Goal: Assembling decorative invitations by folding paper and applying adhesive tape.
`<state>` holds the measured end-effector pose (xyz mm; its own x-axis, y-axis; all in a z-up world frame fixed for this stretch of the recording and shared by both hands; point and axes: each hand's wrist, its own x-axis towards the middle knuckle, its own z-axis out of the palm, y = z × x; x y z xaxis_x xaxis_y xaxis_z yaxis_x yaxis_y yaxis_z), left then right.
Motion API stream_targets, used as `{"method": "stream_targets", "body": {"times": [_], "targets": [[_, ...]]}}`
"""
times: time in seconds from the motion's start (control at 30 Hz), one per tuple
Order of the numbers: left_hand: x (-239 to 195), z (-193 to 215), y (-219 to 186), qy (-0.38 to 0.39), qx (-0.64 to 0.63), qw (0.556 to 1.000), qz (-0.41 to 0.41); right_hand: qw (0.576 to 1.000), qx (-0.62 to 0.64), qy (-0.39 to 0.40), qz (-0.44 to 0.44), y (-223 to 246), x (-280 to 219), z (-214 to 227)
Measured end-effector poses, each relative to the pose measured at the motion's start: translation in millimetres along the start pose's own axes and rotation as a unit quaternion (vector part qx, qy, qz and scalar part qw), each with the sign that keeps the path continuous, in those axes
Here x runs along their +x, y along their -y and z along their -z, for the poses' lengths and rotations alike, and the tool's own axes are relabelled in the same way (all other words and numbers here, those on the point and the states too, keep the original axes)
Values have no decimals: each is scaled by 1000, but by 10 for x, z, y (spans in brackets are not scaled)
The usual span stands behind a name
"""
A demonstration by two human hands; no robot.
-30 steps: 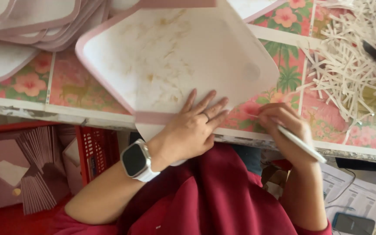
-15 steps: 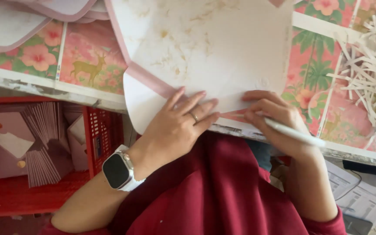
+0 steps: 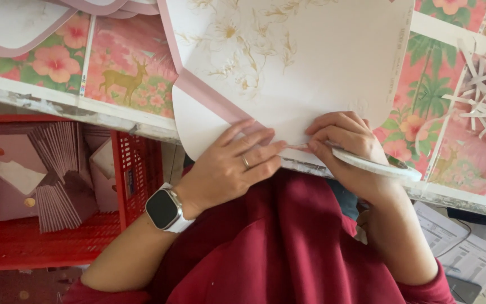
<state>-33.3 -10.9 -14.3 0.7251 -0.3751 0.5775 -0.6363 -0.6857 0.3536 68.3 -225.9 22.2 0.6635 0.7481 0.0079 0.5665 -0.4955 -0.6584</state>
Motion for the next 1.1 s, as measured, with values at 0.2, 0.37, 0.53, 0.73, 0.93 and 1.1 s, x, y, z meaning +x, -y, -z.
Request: {"method": "stream_targets", "body": {"times": [0.2,0.37,0.53,0.73,0.93,1.1], "targets": [[50,-70,-66,14,75,997,15,999,-9,-31,2,45,2,-10],[67,-76,-49,6,85,996,15,998,4,-54,-19,137,-130,189],[53,-90,-67,8,94,995,20,994,-56,-93,8,-81,-256,408],[98,-72,-75,11,99,995,23,997,-10,-71,-42,-299,-256,374],[168,-148,-193,35,105,992,57,993,-42,-104,-40,-313,-266,318],[282,-436,-340,120,182,970,110,992,-62,-106,-5,-340,-252,300]]}}
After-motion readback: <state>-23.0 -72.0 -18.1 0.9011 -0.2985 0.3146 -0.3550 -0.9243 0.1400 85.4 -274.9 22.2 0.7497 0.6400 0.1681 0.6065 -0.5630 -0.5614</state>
